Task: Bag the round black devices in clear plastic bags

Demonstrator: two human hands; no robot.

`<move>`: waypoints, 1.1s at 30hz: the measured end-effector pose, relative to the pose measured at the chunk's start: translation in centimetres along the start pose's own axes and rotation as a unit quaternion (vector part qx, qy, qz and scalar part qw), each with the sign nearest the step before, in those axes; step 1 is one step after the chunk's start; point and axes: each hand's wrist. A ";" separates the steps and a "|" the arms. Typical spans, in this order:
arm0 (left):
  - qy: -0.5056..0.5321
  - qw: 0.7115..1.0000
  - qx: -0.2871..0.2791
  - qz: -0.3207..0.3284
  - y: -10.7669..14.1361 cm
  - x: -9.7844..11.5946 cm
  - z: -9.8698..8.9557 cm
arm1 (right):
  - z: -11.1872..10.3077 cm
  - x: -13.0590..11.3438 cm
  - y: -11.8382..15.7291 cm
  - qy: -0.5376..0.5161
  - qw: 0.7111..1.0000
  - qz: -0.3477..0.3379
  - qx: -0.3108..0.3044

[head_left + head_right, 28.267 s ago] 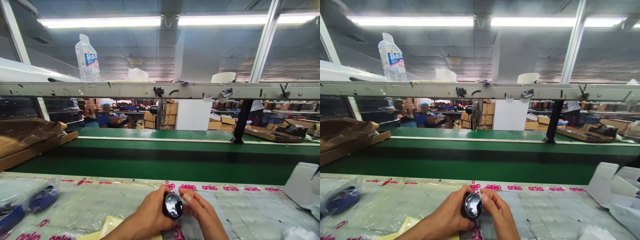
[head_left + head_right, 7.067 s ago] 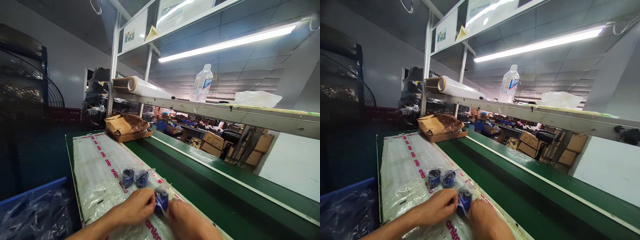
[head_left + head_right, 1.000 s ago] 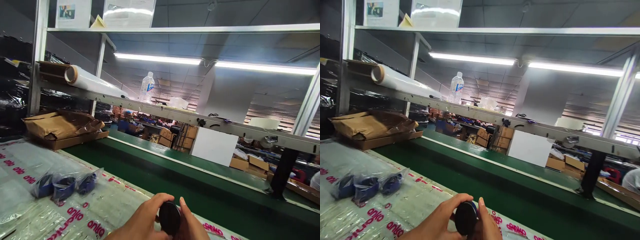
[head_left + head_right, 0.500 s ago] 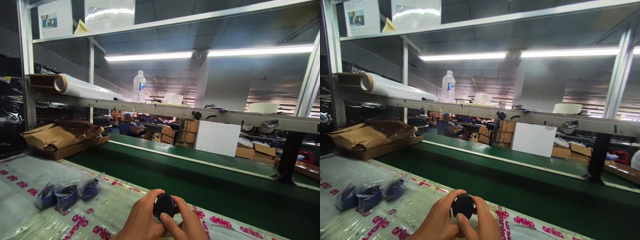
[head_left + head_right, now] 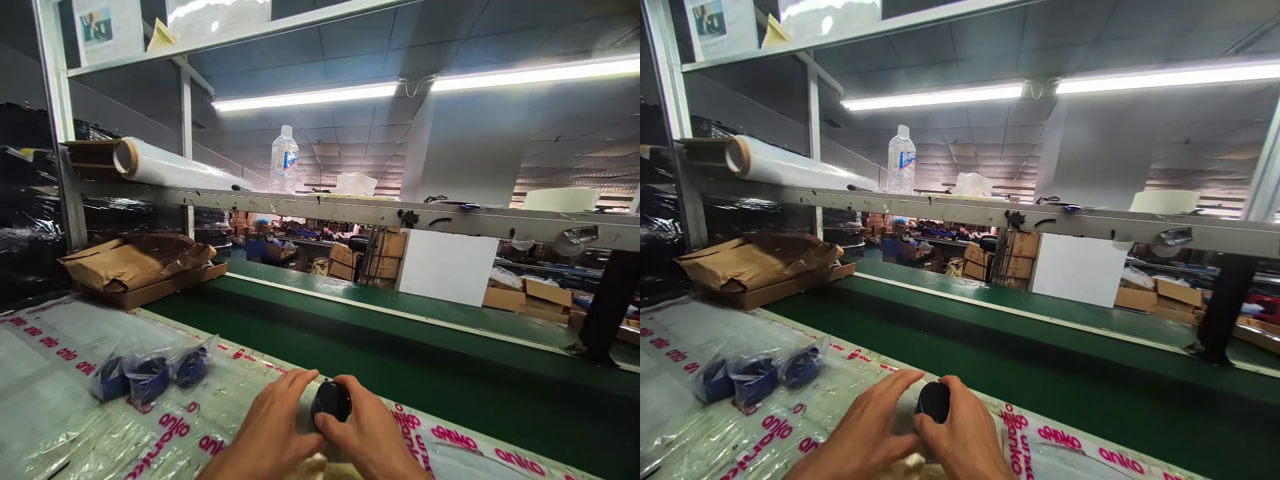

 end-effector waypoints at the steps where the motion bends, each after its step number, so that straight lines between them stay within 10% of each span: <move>1: 0.006 1.000 -0.006 -0.003 0.5 -1.2 -0.2 | 0.2 0.3 -0.3 0.006 1.000 0.004 -0.002; 6: 0.022 0.999 -0.034 -0.018 2.6 -5.6 -0.6 | 1.1 1.8 -1.4 0.027 1.000 -0.001 -0.010; 12: 0.050 0.985 -0.148 -0.066 2.9 -3.6 -1.1 | 1.8 3.2 -1.2 0.026 0.999 -0.015 -0.035; 33: 0.352 0.931 -0.025 -0.089 1.0 -3.7 2.1 | 1.8 6.1 -1.1 -0.014 0.996 -0.018 -0.092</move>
Point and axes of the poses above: each hand's wrist, its own y-axis away from the middle knuckle, its own z-axis out of the palm, x = y × z, and after that the axes turned 6 degrees about -y, right-handed
